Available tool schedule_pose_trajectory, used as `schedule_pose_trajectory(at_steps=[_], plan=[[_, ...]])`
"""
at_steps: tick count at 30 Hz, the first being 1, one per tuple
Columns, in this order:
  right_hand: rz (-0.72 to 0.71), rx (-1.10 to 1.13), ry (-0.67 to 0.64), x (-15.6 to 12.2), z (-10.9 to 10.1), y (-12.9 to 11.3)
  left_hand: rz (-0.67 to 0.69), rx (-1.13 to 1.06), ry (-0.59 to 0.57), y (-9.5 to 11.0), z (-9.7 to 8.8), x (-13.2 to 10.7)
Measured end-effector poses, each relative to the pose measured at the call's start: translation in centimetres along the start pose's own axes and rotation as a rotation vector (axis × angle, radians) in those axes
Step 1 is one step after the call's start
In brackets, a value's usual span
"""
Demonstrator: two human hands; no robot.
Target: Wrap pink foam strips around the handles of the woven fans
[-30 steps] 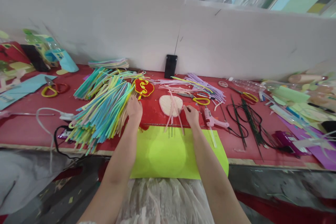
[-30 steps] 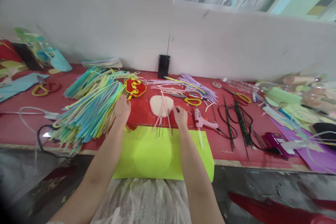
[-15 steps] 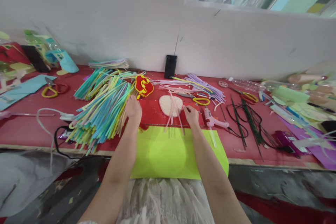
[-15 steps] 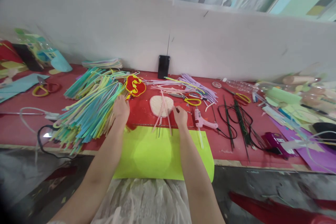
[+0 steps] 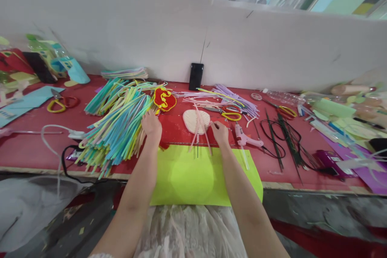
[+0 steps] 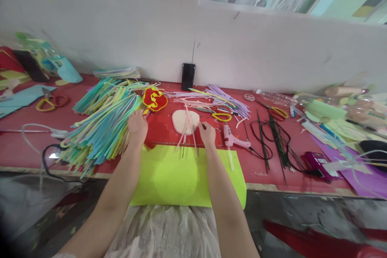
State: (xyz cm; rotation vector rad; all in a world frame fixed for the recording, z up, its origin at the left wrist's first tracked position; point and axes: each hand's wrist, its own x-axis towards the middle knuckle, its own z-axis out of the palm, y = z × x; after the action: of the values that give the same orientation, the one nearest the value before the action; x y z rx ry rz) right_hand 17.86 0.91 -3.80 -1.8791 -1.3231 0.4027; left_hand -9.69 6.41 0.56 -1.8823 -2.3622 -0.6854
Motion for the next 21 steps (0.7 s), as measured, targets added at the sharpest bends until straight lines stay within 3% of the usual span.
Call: schedule_pose_trajectory(at_steps=[7, 15, 21], plan=[[-0.004, 0.000, 0.008, 0.02, 0.04, -0.07, -0.067, 0.031, 0.016, -0.35, -0.07, 0.12], [0.004, -0.009, -0.001, 0.00, -0.03, -0.14, -0.052, 0.042, 0.052, -0.58, 0.40, 0.18], [-0.010, -0.009, 0.003, 0.04, 0.02, -0.06, -0.046, 0.019, 0.006, -0.38, 0.26, 0.09]])
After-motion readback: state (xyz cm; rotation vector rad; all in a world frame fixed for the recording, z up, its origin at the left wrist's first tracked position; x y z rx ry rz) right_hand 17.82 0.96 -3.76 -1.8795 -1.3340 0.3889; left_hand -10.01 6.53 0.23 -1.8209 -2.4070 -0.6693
